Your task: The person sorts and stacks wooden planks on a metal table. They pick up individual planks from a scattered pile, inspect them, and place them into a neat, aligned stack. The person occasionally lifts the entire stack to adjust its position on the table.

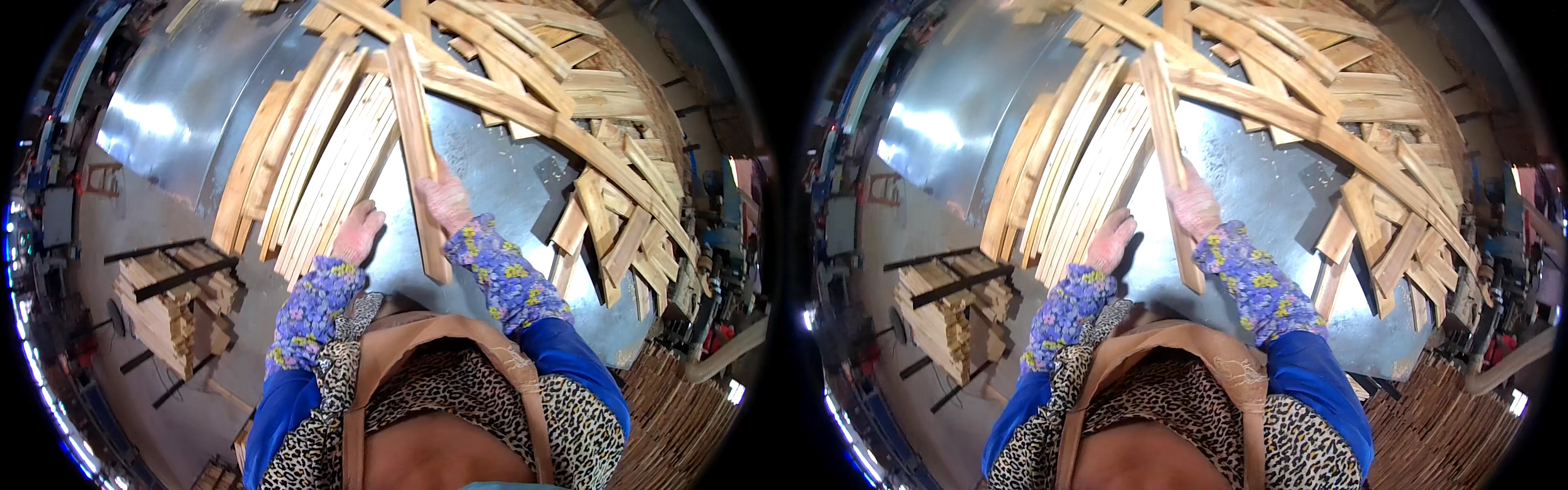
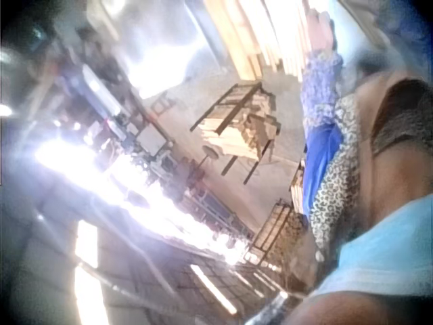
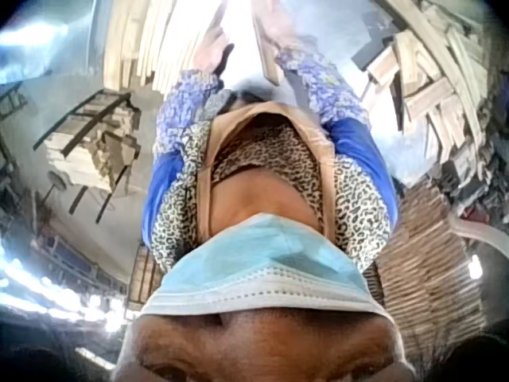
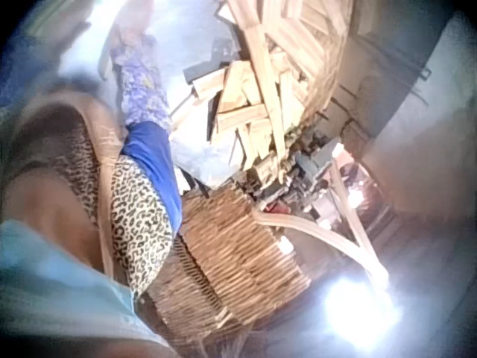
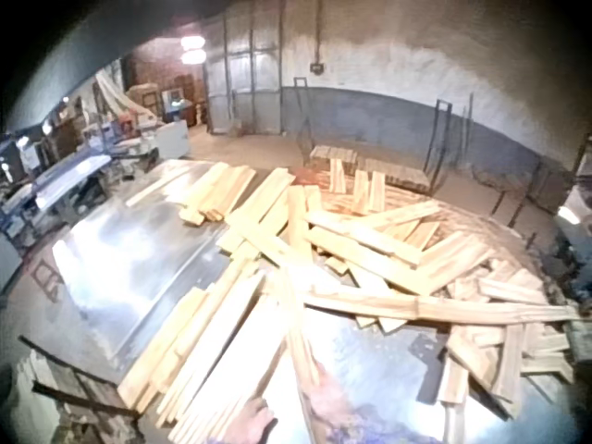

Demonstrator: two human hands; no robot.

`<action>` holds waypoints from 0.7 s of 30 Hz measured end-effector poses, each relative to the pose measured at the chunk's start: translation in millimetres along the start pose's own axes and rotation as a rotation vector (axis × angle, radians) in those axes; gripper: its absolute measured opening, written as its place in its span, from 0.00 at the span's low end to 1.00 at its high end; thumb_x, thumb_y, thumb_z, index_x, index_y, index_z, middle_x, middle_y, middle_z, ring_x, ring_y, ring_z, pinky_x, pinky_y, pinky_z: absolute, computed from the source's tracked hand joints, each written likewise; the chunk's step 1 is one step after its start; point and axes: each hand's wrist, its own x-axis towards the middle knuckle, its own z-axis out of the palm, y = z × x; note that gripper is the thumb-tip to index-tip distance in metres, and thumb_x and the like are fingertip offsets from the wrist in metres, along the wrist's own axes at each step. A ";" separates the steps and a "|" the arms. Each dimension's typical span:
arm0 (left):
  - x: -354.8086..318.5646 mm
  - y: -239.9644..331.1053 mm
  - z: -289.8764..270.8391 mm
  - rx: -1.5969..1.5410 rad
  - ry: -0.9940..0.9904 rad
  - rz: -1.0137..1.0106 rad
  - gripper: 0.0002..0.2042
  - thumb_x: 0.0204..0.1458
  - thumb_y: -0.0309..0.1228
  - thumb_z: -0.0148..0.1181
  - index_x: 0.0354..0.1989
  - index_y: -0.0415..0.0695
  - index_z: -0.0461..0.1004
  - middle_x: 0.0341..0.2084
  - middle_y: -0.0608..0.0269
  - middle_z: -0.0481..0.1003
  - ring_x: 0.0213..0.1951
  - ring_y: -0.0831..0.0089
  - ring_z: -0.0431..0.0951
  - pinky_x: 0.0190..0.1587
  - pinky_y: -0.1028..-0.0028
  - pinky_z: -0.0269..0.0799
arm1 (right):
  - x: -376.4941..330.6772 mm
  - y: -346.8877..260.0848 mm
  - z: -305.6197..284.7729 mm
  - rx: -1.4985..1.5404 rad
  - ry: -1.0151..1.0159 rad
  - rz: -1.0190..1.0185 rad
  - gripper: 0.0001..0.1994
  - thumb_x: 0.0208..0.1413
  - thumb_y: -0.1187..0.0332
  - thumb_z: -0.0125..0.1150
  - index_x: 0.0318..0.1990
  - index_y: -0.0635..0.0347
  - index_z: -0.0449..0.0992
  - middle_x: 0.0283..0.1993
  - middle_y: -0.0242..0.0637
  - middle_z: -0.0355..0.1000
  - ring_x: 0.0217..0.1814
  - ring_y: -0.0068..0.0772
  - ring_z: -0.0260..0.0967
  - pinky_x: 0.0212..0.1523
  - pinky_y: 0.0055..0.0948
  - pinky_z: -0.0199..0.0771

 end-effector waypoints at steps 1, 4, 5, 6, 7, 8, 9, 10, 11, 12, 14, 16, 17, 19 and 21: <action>2.9 -7.1 -0.1 0.008 -0.007 0.010 0.38 0.64 0.51 0.61 0.72 0.30 0.69 0.67 0.35 0.75 0.71 0.46 0.74 0.74 0.61 0.66 | 11.0 -4.6 -21.1 -0.071 0.052 -0.036 0.38 0.63 0.57 0.70 0.78 0.57 0.66 0.55 0.51 0.83 0.57 0.45 0.82 0.61 0.39 0.81; 1.9 10.7 -3.8 0.147 -0.076 0.009 0.37 0.63 0.50 0.62 0.70 0.30 0.71 0.62 0.36 0.78 0.67 0.48 0.78 0.70 0.61 0.70 | 103.5 -2.5 -149.5 -0.360 0.272 -0.131 0.29 0.61 0.55 0.71 0.66 0.61 0.78 0.54 0.55 0.82 0.56 0.51 0.81 0.60 0.43 0.82; 0.0 14.0 -6.0 0.143 -0.057 -0.001 0.36 0.64 0.49 0.62 0.70 0.30 0.71 0.62 0.36 0.79 0.67 0.48 0.78 0.70 0.61 0.70 | 132.4 -54.8 -193.2 -0.430 0.355 -0.074 0.28 0.62 0.54 0.69 0.65 0.60 0.78 0.56 0.56 0.82 0.57 0.54 0.81 0.60 0.46 0.81; -6.0 19.7 -7.3 0.139 -0.030 -0.019 0.36 0.64 0.49 0.63 0.70 0.30 0.71 0.62 0.36 0.79 0.67 0.48 0.78 0.69 0.60 0.70 | 162.7 -95.8 -233.1 -0.502 0.427 -0.003 0.27 0.63 0.53 0.67 0.64 0.60 0.79 0.58 0.57 0.81 0.58 0.58 0.80 0.60 0.49 0.81; -8.4 26.3 -3.4 0.128 -0.019 -0.021 0.35 0.64 0.48 0.63 0.70 0.29 0.71 0.62 0.36 0.79 0.67 0.48 0.78 0.69 0.60 0.71 | 180.3 -128.8 -275.4 -0.616 0.524 0.020 0.26 0.64 0.52 0.65 0.63 0.59 0.80 0.59 0.57 0.81 0.59 0.62 0.80 0.60 0.52 0.80; -4.3 29.7 -0.9 0.094 -0.048 -0.032 0.35 0.65 0.47 0.63 0.71 0.30 0.70 0.64 0.35 0.78 0.68 0.48 0.77 0.71 0.61 0.69 | 201.0 -131.4 -322.5 -0.778 0.664 -0.072 0.28 0.64 0.51 0.66 0.65 0.60 0.78 0.61 0.58 0.80 0.62 0.61 0.79 0.63 0.50 0.79; -0.6 30.9 3.6 0.090 -0.023 -0.033 0.35 0.65 0.47 0.63 0.71 0.30 0.70 0.63 0.35 0.78 0.68 0.48 0.77 0.71 0.61 0.69 | 225.3 -133.7 -346.2 -0.922 0.788 -0.174 0.30 0.64 0.49 0.66 0.66 0.60 0.77 0.63 0.60 0.79 0.66 0.60 0.78 0.67 0.49 0.77; 1.3 26.0 4.6 0.091 0.014 -0.044 0.35 0.65 0.47 0.63 0.71 0.30 0.70 0.63 0.35 0.78 0.67 0.48 0.78 0.71 0.61 0.70 | 244.0 -129.5 -335.7 -0.921 0.614 -0.193 0.32 0.64 0.48 0.67 0.68 0.61 0.75 0.64 0.59 0.79 0.67 0.59 0.77 0.68 0.48 0.76; 2.0 18.4 5.5 0.090 0.053 -0.060 0.35 0.64 0.47 0.63 0.71 0.30 0.70 0.62 0.35 0.79 0.67 0.48 0.78 0.71 0.61 0.70 | 262.0 -114.9 -316.9 -0.921 0.435 -0.215 0.33 0.64 0.48 0.67 0.69 0.61 0.74 0.65 0.59 0.78 0.68 0.58 0.77 0.69 0.47 0.76; 6.9 11.6 9.0 0.170 0.080 -0.085 0.32 0.64 0.45 0.63 0.70 0.33 0.73 0.60 0.39 0.80 0.64 0.47 0.80 0.68 0.60 0.72 | 278.4 -101.8 -299.4 -0.925 0.261 -0.244 0.35 0.64 0.47 0.67 0.71 0.61 0.73 0.66 0.58 0.78 0.69 0.57 0.76 0.70 0.46 0.75; 3.8 63.9 16.5 0.401 0.116 0.129 0.23 0.60 0.40 0.65 0.60 0.39 0.77 0.51 0.47 0.83 0.57 0.45 0.82 0.64 0.57 0.74 | 283.3 -53.6 -225.7 -0.809 0.129 -0.386 0.37 0.59 0.48 0.73 0.72 0.58 0.72 0.68 0.59 0.76 0.73 0.57 0.73 0.76 0.44 0.69; 19.0 95.8 14.5 0.781 0.124 0.606 0.19 0.55 0.36 0.67 0.54 0.44 0.79 0.51 0.54 0.79 0.60 0.51 0.78 0.67 0.54 0.71 | 283.2 -63.8 -160.3 -1.098 -0.098 -0.322 0.44 0.51 0.45 0.77 0.75 0.45 0.68 0.82 0.48 0.61 0.85 0.55 0.55 0.83 0.51 0.58; 26.2 106.6 11.8 1.021 0.186 0.797 0.19 0.58 0.35 0.63 0.58 0.48 0.79 0.62 0.57 0.75 0.67 0.52 0.71 0.72 0.44 0.62 | 290.2 -58.6 -140.8 -1.147 -0.027 -0.316 0.48 0.49 0.44 0.78 0.78 0.41 0.64 0.87 0.45 0.51 0.89 0.57 0.47 0.85 0.54 0.52; 59.1 82.0 1.1 1.397 0.193 0.599 0.21 0.64 0.34 0.55 0.66 0.49 0.76 0.72 0.57 0.69 0.74 0.47 0.65 0.76 0.34 0.51 | 308.1 -49.5 -128.9 -1.179 0.076 -0.377 0.51 0.48 0.44 0.78 0.81 0.42 0.61 0.87 0.49 0.53 0.89 0.62 0.46 0.86 0.55 0.50; 83.7 65.5 -12.9 1.428 0.207 0.499 0.24 0.66 0.32 0.50 0.70 0.50 0.73 0.77 0.58 0.65 0.77 0.47 0.61 0.78 0.33 0.47 | 332.1 -31.1 -160.4 -1.149 0.104 -0.341 0.53 0.50 0.43 0.76 0.82 0.48 0.58 0.86 0.56 0.53 0.89 0.62 0.45 0.87 0.54 0.47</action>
